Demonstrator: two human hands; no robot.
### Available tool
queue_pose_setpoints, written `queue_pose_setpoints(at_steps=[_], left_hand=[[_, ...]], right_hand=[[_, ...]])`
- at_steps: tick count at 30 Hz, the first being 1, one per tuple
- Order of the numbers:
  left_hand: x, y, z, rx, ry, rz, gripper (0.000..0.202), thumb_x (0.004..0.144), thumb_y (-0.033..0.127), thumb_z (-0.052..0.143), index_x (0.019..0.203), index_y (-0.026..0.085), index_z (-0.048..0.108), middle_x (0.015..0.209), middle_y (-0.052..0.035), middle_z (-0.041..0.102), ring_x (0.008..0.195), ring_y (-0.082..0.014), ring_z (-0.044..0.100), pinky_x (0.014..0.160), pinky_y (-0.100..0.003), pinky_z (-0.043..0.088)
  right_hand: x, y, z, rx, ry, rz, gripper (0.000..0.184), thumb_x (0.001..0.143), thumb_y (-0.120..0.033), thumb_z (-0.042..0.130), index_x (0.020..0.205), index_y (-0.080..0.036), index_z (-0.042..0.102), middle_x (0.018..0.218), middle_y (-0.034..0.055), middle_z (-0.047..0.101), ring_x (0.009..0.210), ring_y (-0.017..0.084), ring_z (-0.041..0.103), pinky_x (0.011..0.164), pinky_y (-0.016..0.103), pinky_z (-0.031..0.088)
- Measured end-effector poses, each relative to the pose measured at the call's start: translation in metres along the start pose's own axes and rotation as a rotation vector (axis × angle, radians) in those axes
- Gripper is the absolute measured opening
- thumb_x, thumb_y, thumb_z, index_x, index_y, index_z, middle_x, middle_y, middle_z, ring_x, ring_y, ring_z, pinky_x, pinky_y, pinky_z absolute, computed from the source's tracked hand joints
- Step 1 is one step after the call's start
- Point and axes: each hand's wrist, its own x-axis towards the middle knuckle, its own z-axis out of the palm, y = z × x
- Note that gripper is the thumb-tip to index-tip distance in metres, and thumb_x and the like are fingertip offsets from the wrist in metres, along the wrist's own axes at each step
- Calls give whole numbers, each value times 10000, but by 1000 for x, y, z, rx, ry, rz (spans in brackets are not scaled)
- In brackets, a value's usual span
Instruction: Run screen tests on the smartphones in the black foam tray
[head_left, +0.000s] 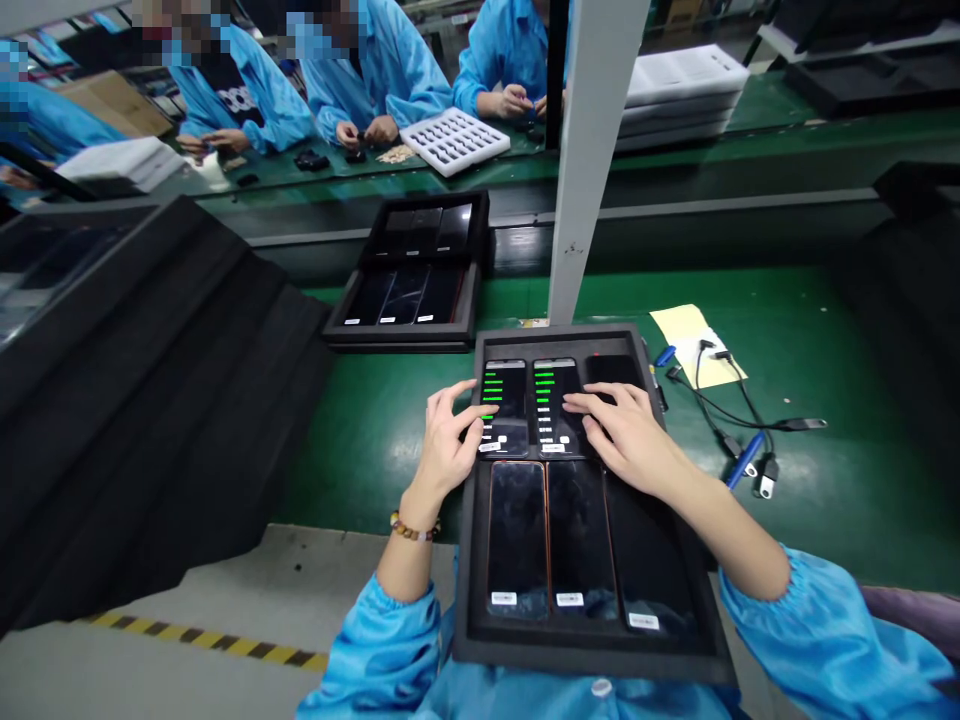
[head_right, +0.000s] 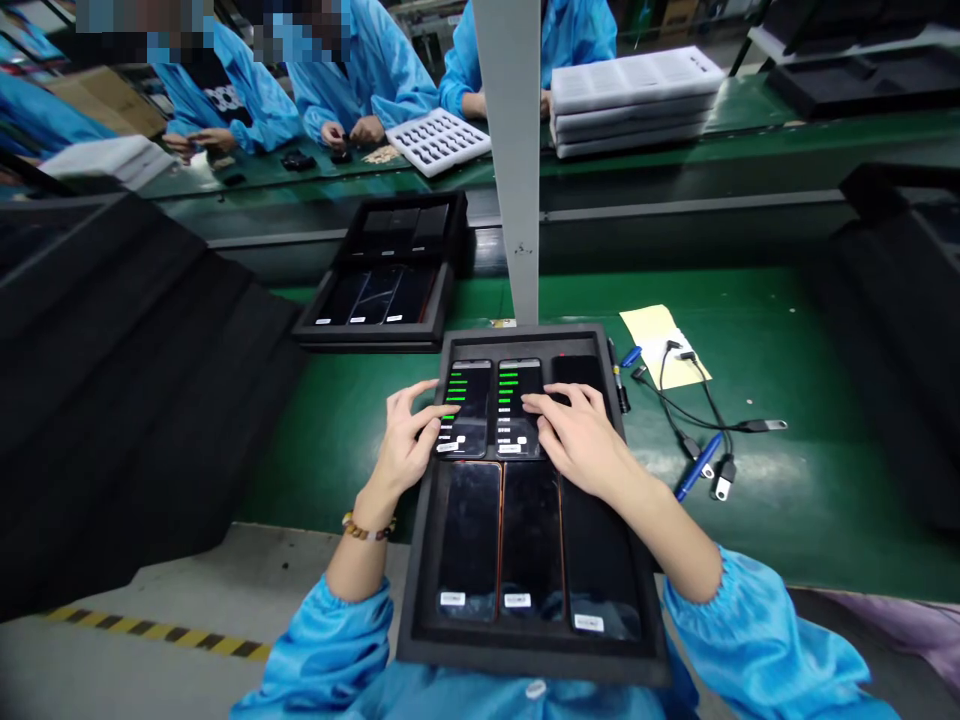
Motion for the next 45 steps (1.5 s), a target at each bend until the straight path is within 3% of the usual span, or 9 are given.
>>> queue_pose_setpoints(at_steps=[11,18,27,33,37,39,42,45], left_hand=[[15,-3,6,23,-37,-28,397,1092,311,449,1335,315,763,1611,-70,507,1500,-319,419,1283,-592,352],[0,-10,4,-88,112,11,423,1120,388,417,1265,280,799,1552,-93,567,1460,-325,465,1264,-597,355],[-16,-12,-4,-77,104,52,448,1116,427,411,1215,282,823,1559,-95,571,1457,-334,470,1250,-604,358],[-14,-10,-3,-60,43,63,429,1109,413,431,1205,293,831,1563,-84,576,1444,-348,463,1240,-619,341],[-11,-16,-3,-77,119,64,431,1108,410,425,1252,285,812,1546,-95,588,1440,-364,482,1241,-634,322],[-9,-18,-4,-98,134,71,433,1110,400,418,1227,281,817,1535,-93,595,1432,-360,492,1240,-630,327],[-6,-15,-5,-93,116,81,441,1114,406,407,1199,281,822,1533,-90,595,1430,-352,490,1239,-626,341],[0,-6,-5,-54,51,96,431,1113,399,412,1225,291,814,1557,-88,571,1447,-344,470,1245,-622,355]], right_hand=[[13,10,3,-4,53,40,431,1102,-242,378,1473,-206,595,1451,80,732,1447,308,517,1217,542,322],[-7,3,2,72,41,-60,385,1115,-216,396,1412,-266,635,1415,78,726,1463,290,526,1214,563,328],[-17,-1,3,72,62,-53,376,1112,-206,407,1388,-279,652,1380,76,742,1466,295,542,1181,566,345],[-44,31,-27,59,320,138,320,1124,-314,464,1366,-289,673,1377,80,737,1396,297,597,1175,553,387],[-90,65,-57,65,572,379,277,1092,-407,546,1261,-277,723,1293,85,769,1281,292,675,1129,504,484],[-116,75,-64,55,622,493,283,1070,-445,585,1244,-280,733,1278,75,781,1269,287,689,1129,483,502],[-145,83,-58,44,640,581,304,1051,-482,604,1249,-296,742,1255,57,794,1263,284,698,1148,477,500],[-151,80,-40,60,664,593,323,1047,-493,599,1261,-301,746,1241,60,799,1255,295,697,1149,497,502]])
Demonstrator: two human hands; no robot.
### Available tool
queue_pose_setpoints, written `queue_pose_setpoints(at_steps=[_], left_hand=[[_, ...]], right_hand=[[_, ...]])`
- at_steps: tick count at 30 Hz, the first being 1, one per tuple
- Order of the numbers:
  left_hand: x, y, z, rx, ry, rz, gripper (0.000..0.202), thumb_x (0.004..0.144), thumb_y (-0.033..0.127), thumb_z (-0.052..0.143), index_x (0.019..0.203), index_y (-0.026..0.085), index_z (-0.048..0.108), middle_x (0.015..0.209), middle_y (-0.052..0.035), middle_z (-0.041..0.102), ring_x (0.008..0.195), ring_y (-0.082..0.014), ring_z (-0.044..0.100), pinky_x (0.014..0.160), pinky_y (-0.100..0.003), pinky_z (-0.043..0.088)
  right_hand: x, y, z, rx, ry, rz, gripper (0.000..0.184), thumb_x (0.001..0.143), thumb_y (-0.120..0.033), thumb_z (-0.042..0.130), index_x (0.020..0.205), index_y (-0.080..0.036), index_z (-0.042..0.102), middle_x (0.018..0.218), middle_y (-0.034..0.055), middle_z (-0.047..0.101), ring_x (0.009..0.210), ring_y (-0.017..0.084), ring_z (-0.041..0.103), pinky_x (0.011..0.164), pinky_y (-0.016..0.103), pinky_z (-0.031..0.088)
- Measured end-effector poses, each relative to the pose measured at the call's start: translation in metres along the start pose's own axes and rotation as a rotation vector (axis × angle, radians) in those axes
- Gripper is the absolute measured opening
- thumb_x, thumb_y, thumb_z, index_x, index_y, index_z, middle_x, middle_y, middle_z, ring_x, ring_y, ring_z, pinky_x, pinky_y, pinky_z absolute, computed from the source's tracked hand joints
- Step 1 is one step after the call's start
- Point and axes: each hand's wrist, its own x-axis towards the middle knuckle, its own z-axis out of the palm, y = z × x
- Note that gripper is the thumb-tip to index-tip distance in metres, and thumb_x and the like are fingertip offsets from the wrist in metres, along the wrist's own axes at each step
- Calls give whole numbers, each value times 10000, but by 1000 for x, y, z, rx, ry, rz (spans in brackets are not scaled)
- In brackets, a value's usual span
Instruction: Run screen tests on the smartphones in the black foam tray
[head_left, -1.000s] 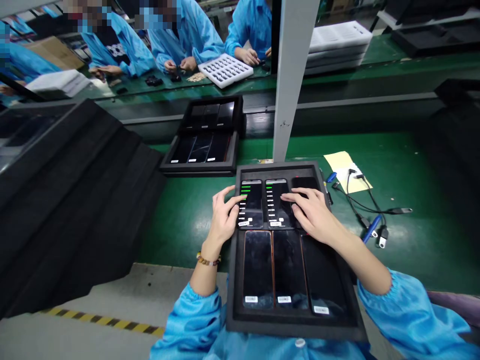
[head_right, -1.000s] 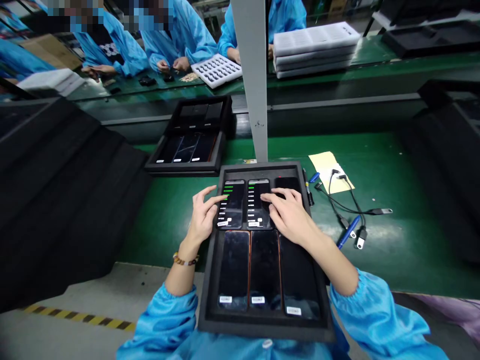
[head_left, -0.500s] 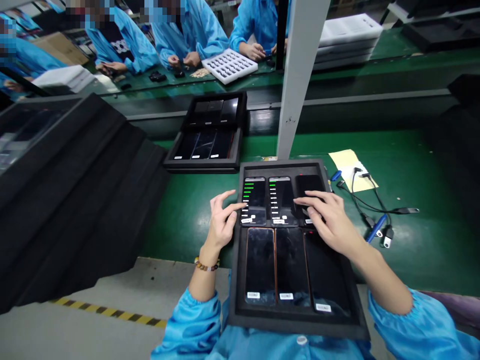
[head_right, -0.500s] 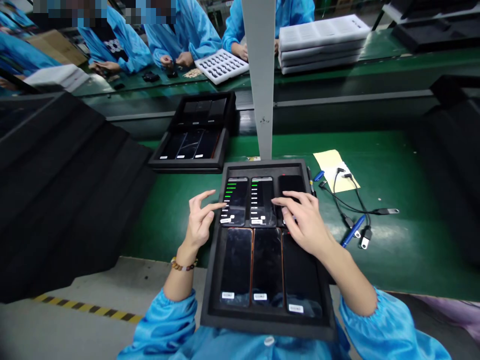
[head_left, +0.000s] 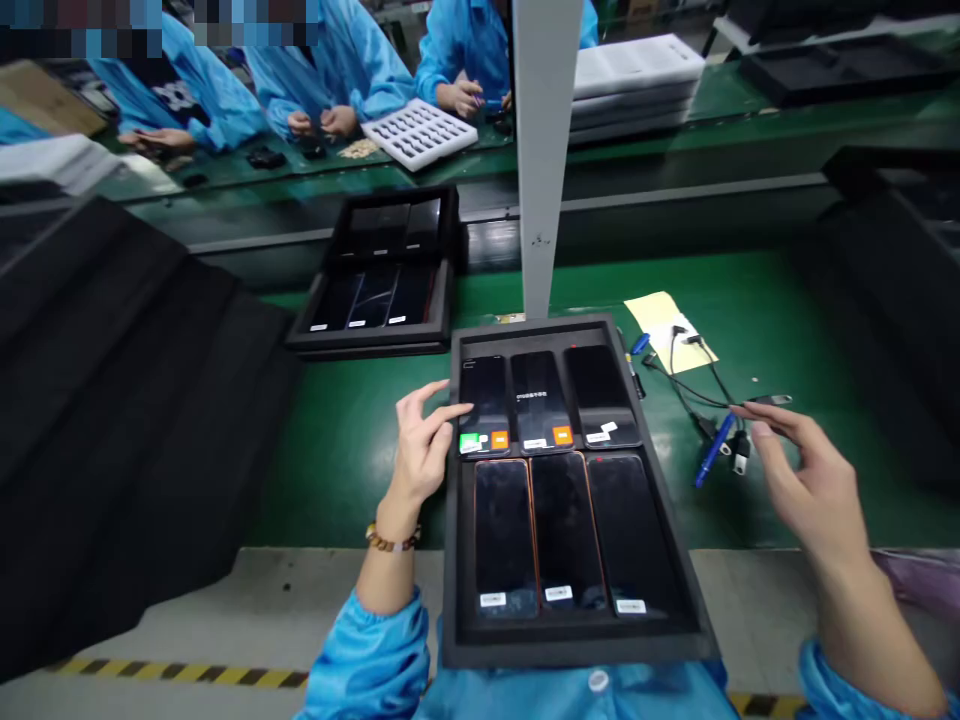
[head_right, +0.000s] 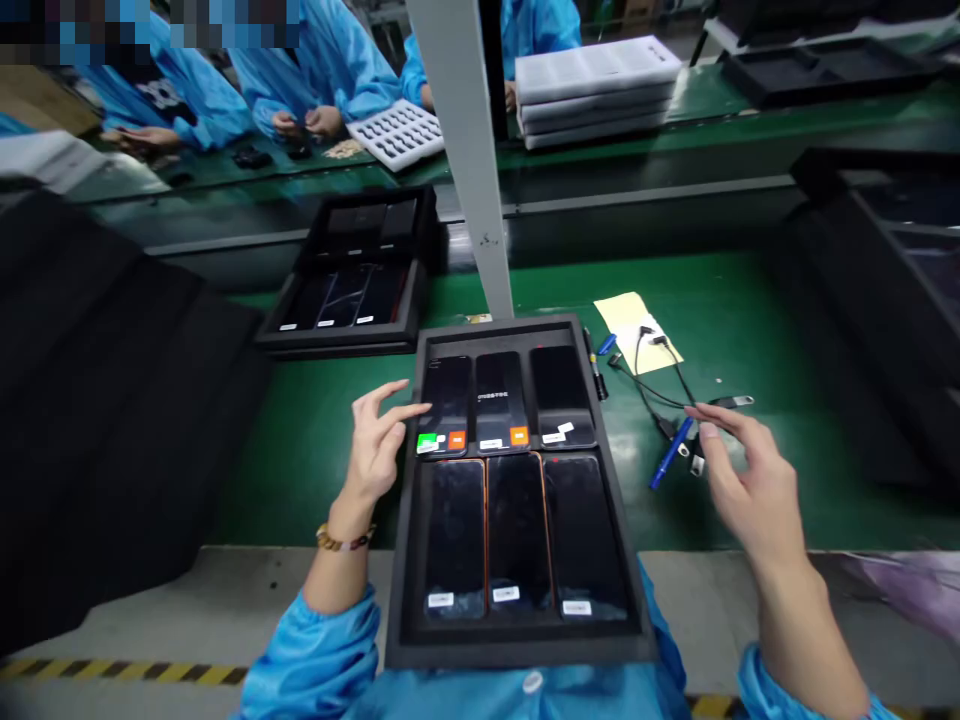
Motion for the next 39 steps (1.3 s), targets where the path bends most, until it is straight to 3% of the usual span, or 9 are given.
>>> queue_pose_setpoints(at_steps=[6,10,15,20,26,33,36,39], left_hand=[[23,22,11,67,-165,53,398,1099,329,456,1355,311,761,1641,-82,475,1491,-327,402,1266,-596,360],[29,23,13,120,-258,72,399,1098,335,463,1368,343,757,1667,-62,462,1491,-330,401,1266,-611,350],[21,12,6,122,-96,-52,397,1117,357,434,1220,307,814,1567,-70,578,1446,-327,457,1246,-617,363],[13,5,12,-38,10,-149,376,1116,423,470,1345,280,732,1533,-106,584,1467,-312,493,1276,-589,373],[15,1,31,-225,-26,-255,480,1069,463,597,1522,310,559,1684,-121,424,1616,-310,377,1342,-571,311],[16,5,26,-251,-215,-242,914,935,535,797,1680,345,302,1815,-128,186,1722,-359,43,1373,-632,199],[14,8,25,-226,-235,-226,1028,877,549,856,1696,348,267,1824,-135,149,1721,-379,13,1362,-641,232],[12,4,25,-251,-206,-234,920,944,535,785,1694,357,283,1822,-117,180,1720,-359,75,1369,-624,227]], right_hand=[[-16,-14,39,66,20,-149,314,1070,-419,570,1257,-251,759,1244,103,769,1293,300,655,1164,521,496],[-20,-5,46,42,81,-180,302,1070,-374,570,1245,-235,772,1214,115,764,1285,302,658,1172,530,498],[-28,9,41,8,197,-145,285,1057,-353,573,1210,-242,788,1158,122,783,1254,327,677,1159,535,511],[-28,10,43,-25,233,-77,303,1053,-393,568,1199,-249,792,1179,141,782,1266,347,678,1148,530,522],[-26,10,45,-24,208,-73,304,1053,-411,569,1201,-258,786,1171,135,785,1266,341,677,1152,524,517],[-24,9,44,-33,178,-63,325,1059,-430,553,1193,-252,789,1174,135,781,1266,354,670,1153,546,510],[-24,10,44,-37,182,-53,312,1053,-443,564,1183,-272,791,1159,127,782,1268,357,668,1154,549,513],[-24,10,44,-35,185,-33,303,1049,-449,570,1180,-293,794,1158,120,782,1279,362,663,1157,562,514]])
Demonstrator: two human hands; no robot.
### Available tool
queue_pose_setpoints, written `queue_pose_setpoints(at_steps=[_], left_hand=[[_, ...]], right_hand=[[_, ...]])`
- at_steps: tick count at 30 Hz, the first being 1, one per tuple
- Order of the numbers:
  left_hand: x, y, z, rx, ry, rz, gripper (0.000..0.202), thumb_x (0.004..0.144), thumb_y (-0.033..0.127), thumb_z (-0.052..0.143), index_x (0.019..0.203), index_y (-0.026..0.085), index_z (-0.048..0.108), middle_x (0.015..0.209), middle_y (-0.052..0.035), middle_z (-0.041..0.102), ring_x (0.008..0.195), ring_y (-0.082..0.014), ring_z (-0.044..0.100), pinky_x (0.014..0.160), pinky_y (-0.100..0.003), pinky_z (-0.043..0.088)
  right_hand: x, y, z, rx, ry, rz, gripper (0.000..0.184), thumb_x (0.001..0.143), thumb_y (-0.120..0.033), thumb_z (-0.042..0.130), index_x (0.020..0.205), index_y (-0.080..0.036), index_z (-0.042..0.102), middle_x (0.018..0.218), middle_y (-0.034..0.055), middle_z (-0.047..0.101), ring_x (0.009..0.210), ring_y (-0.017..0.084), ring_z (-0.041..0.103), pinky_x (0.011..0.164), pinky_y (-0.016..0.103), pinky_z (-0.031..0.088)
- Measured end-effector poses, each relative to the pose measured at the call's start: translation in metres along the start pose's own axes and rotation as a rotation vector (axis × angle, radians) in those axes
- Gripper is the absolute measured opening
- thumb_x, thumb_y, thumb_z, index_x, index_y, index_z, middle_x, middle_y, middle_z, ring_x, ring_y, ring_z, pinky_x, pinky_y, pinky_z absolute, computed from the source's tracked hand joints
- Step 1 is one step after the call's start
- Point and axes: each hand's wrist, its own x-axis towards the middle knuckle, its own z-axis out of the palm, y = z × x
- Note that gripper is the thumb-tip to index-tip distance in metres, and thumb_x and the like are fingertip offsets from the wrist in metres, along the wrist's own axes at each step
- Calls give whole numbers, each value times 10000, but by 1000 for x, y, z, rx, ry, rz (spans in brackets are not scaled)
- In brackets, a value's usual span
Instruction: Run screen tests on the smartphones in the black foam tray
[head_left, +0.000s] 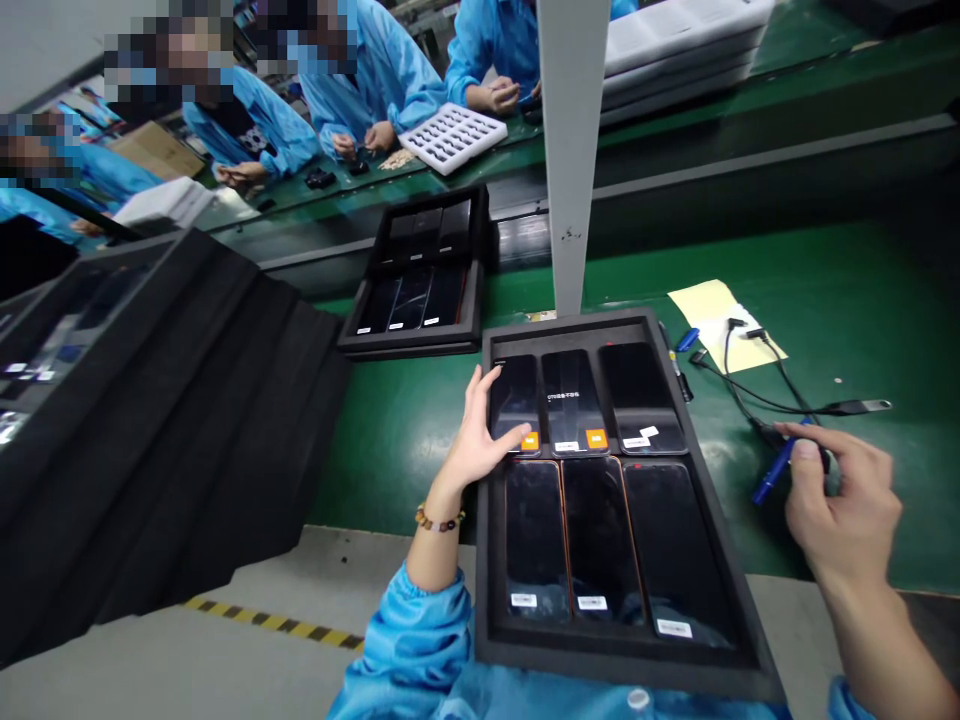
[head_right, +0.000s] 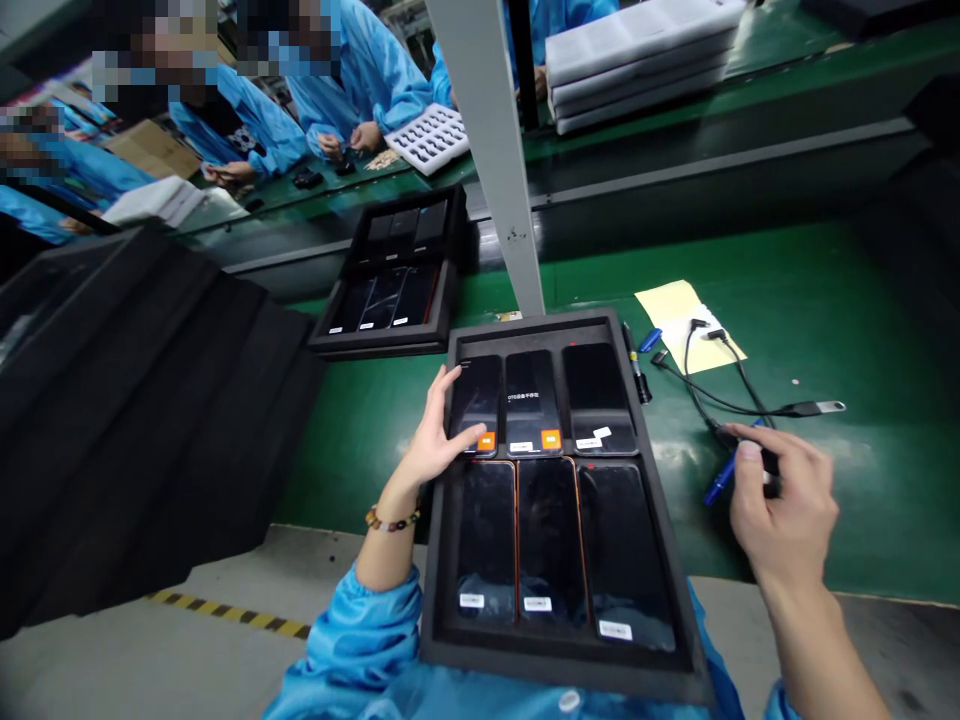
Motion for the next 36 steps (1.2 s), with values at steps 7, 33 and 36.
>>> queue_pose_setpoints(at_steps=[7,33,36], left_hand=[[25,-21,-10,-138,123,-73,420,1066,465,578,1455,315,628,1576,-101,548,1478,-295,524,1227,-496,464],[66,-48,-37,-32,-164,72,869,965,599,690,1707,328,326,1767,-112,359,1583,-402,395,1272,-632,383],[68,-50,-37,-13,-169,73,884,961,602,687,1716,333,315,1777,-102,344,1590,-405,375,1274,-630,378]], right_hand=[[-1,-1,0,-3,-19,-20,298,1043,-424,585,1207,-292,796,1175,124,779,1286,364,662,1159,573,511],[96,16,-1,-209,-290,-68,370,1018,-512,576,1119,-228,791,1071,104,808,1023,293,693,953,489,550],[112,-2,21,-188,-409,-158,338,1007,-530,623,1108,-250,783,1100,79,813,1063,291,695,963,478,541]])
